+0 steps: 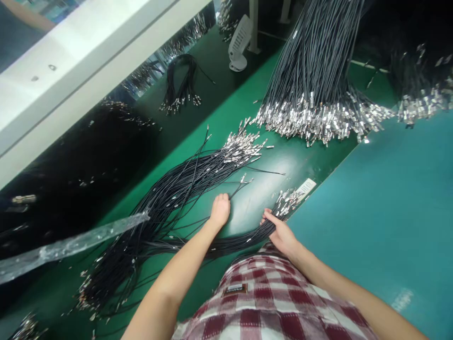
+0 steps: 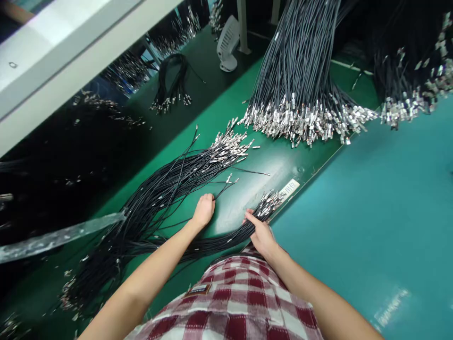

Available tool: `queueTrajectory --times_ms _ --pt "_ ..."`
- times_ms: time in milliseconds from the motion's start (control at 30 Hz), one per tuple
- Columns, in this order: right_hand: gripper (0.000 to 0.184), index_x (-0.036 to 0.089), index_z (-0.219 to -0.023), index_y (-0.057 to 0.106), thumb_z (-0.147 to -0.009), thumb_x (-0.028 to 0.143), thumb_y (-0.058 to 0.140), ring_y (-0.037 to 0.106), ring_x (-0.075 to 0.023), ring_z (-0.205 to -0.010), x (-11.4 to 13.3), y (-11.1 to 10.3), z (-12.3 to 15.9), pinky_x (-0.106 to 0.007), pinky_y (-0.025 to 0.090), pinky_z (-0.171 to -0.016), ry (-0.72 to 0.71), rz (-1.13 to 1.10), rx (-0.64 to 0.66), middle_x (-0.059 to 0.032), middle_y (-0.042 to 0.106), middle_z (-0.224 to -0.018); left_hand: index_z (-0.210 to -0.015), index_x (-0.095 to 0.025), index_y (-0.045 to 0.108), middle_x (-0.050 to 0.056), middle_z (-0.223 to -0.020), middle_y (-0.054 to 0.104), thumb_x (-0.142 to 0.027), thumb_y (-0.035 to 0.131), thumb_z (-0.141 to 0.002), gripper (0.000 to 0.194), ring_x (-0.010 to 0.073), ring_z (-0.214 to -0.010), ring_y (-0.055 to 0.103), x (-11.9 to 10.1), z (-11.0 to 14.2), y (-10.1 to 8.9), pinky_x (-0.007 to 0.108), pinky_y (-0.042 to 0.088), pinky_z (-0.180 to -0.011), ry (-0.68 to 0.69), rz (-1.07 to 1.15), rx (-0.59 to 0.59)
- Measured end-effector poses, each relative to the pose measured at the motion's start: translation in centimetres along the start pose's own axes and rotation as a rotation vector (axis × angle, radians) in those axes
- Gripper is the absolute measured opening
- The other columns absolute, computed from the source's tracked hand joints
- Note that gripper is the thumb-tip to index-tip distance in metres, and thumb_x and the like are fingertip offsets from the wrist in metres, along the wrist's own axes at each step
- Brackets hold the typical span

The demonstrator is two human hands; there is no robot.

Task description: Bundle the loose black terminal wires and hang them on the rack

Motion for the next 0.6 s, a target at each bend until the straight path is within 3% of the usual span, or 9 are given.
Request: queueTrajectory --times_ms 100,200,300,400,533,600 --pt "0.038 0.024 -0.092 0.072 -0.056 0.020 0.085 0.054 -0.0132 -0.056 -0.1 0.8 -0.2 -0.027 0.049 -0.054 0.023 0.019 0.041 0.0038 0.063 -0.067 -0.079 -0.020 0.054 0.005 -0.078 0.056 -0.009 0.052 -0.081 0.011 0.0213 -0.077 0.054 -0.9 1.9 0.5 0.034 0.043 -0.077 0.059 0.096 0.041" --pt "0.042 0.024 -0.097 0.073 -0.057 0.020 0.085 0.051 -0.0103 -0.056 0.0 1.8 0.1 -0.025 0.048 -0.055 0.044 0.054 0.096 0.0029 0.068 -0.082 -0.080 -0.021 0.054 0.002 -0.075 0.055 -0.016 0.050 -0.085 0.008 0.0184 -0.071 0.053 -2.9 5.0 0.0 0.030 0.042 -0.070 0.045 0.345 -0.028" --pt "0.041 0.025 -0.098 0.073 -0.059 0.023 0.086 0.049 -0.0083 -0.056 0.7 3.3 0.8 -0.024 0.048 -0.057 0.012 0.146 0.193 0.0018 0.069 -0.094 -0.079 -0.021 0.053 0.003 -0.077 0.056 -0.018 0.050 -0.087 0.008 0.0176 -0.071 0.054 -5.3 7.1 -0.2 0.030 0.042 -0.070 -0.009 0.537 -0.104" --pt "0.040 0.025 -0.096 0.074 -0.059 0.028 0.087 0.054 -0.0110 -0.064 1.0 4.6 1.7 -0.025 0.050 -0.065 -0.006 0.228 0.260 0.0008 0.069 -0.090 -0.080 -0.022 0.051 0.004 -0.078 0.060 -0.015 0.048 -0.088 0.011 0.0189 -0.076 0.057 -8.1 7.9 0.7 0.031 0.044 -0.074 0.012 0.665 -0.079" --pt "0.042 0.022 -0.087 0.075 -0.052 0.040 0.090 0.062 -0.0190 -0.084 1.1 3.4 2.1 -0.028 0.052 -0.076 -0.024 0.329 0.181 -0.0026 0.070 -0.089 -0.081 -0.022 0.049 0.009 -0.101 0.065 -0.009 0.046 -0.086 0.014 0.0196 -0.089 0.060 -10.2 8.8 1.7 0.033 0.046 -0.082 0.072 0.705 -0.062" --pt "0.045 0.023 -0.089 0.074 -0.054 0.048 0.088 0.063 -0.0216 -0.090 0.8 2.0 2.0 -0.031 0.053 -0.079 -0.021 0.352 0.149 -0.0038 0.070 -0.096 -0.080 -0.021 0.052 0.008 -0.095 0.065 -0.009 0.049 -0.085 0.013 0.0196 -0.086 0.060 -10.1 8.7 1.9 0.032 0.047 -0.080 0.128 0.630 0.005"
Point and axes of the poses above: each hand's wrist, its own z-axis away from the middle knuckle, its own y-axis out of the palm, x = y × z, the point moved 9 cm from there along -z, towards the middle knuckle
